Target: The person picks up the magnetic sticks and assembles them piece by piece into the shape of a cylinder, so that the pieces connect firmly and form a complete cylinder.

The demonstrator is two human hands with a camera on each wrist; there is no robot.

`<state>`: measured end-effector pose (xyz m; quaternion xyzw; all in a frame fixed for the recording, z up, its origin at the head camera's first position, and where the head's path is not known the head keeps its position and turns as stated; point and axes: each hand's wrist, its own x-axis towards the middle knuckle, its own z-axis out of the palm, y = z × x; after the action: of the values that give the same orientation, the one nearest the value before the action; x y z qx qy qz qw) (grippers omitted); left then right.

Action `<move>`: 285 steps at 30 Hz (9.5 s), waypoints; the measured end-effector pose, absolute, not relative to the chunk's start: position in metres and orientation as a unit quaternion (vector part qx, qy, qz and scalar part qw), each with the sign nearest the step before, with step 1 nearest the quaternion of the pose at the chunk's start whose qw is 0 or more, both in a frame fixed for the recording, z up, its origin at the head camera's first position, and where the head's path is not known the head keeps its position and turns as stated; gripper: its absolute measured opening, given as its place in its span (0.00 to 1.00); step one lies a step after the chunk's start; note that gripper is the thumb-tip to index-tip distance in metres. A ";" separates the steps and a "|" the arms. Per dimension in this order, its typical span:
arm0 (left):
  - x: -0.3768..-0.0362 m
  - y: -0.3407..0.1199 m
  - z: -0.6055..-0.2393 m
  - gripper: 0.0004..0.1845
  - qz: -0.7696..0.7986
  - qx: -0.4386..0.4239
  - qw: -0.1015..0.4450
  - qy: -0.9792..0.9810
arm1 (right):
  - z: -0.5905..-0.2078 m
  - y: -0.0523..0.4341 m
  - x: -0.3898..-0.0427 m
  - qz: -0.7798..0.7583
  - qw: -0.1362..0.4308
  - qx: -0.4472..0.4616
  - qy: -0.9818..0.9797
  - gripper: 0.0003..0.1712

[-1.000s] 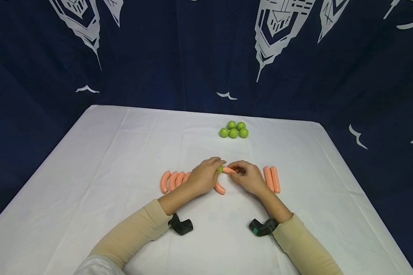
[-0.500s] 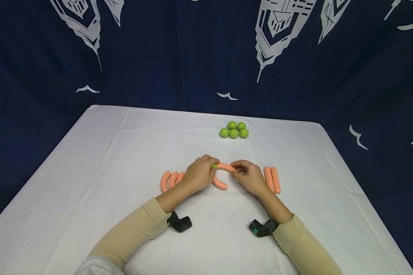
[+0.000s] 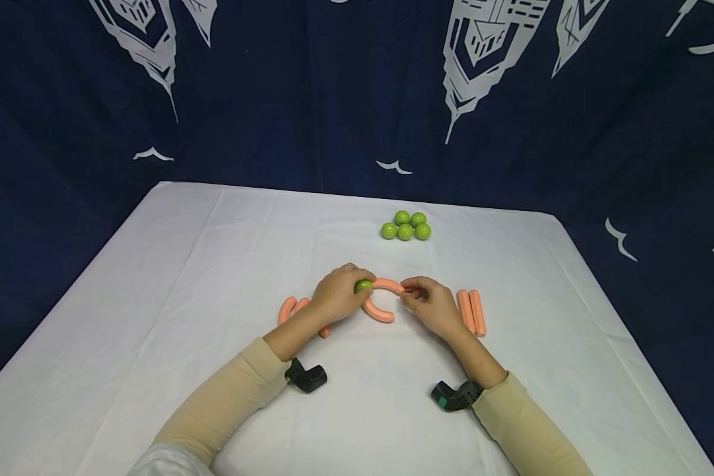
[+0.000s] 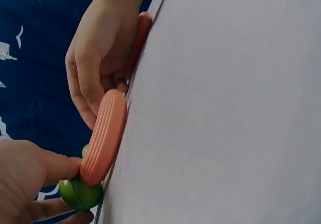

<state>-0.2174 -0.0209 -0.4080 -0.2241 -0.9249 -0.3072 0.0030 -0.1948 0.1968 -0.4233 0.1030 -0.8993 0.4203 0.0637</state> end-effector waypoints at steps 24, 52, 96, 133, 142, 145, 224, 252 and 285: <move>-0.229 -0.034 -0.412 0.15 -0.344 -0.200 -0.009 -0.917 | -0.408 0.196 -0.194 0.433 0.050 0.086 -0.896 0.14; -0.229 -0.032 -0.410 0.13 -0.366 -0.200 -0.017 -0.909 | -0.362 0.214 -0.278 0.452 0.073 0.015 -0.889 0.20; -0.230 -0.036 -0.415 0.13 -0.377 -0.205 -0.017 -0.903 | -0.397 0.226 -0.324 0.394 -0.015 -0.134 -0.909 0.32; -0.229 -0.036 -0.416 0.14 -0.384 -0.204 -0.024 -0.900 | -0.378 0.230 -0.269 0.495 -0.013 -0.065 -0.866 0.29; -0.230 -0.034 -0.415 0.13 -0.378 -0.205 -0.017 -0.903 | -0.377 0.223 -0.247 0.515 -0.007 -0.032 -0.856 0.27; -0.230 -0.034 -0.415 0.13 -0.378 -0.205 -0.017 -0.903 | -0.377 0.220 -0.241 0.524 -0.011 -0.026 -0.851 0.26; -0.229 -0.034 -0.412 0.13 -0.372 -0.194 -0.030 -0.907 | -0.418 0.195 -0.214 0.466 0.002 0.009 -0.885 0.22; -0.229 -0.036 -0.414 0.13 -0.375 -0.203 -0.021 -0.904 | -0.389 0.204 -0.235 0.461 0.011 0.004 -0.887 0.28; -0.230 -0.038 -0.416 0.14 -0.390 -0.206 -0.026 -0.897 | -0.369 0.222 -0.323 0.461 -0.014 -0.115 -0.880 0.30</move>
<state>-0.2300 -0.0376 -0.4158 -0.2056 -0.8972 -0.3899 -0.0264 -0.3228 0.2217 -0.3693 -0.1154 -0.8798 0.4610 -0.0143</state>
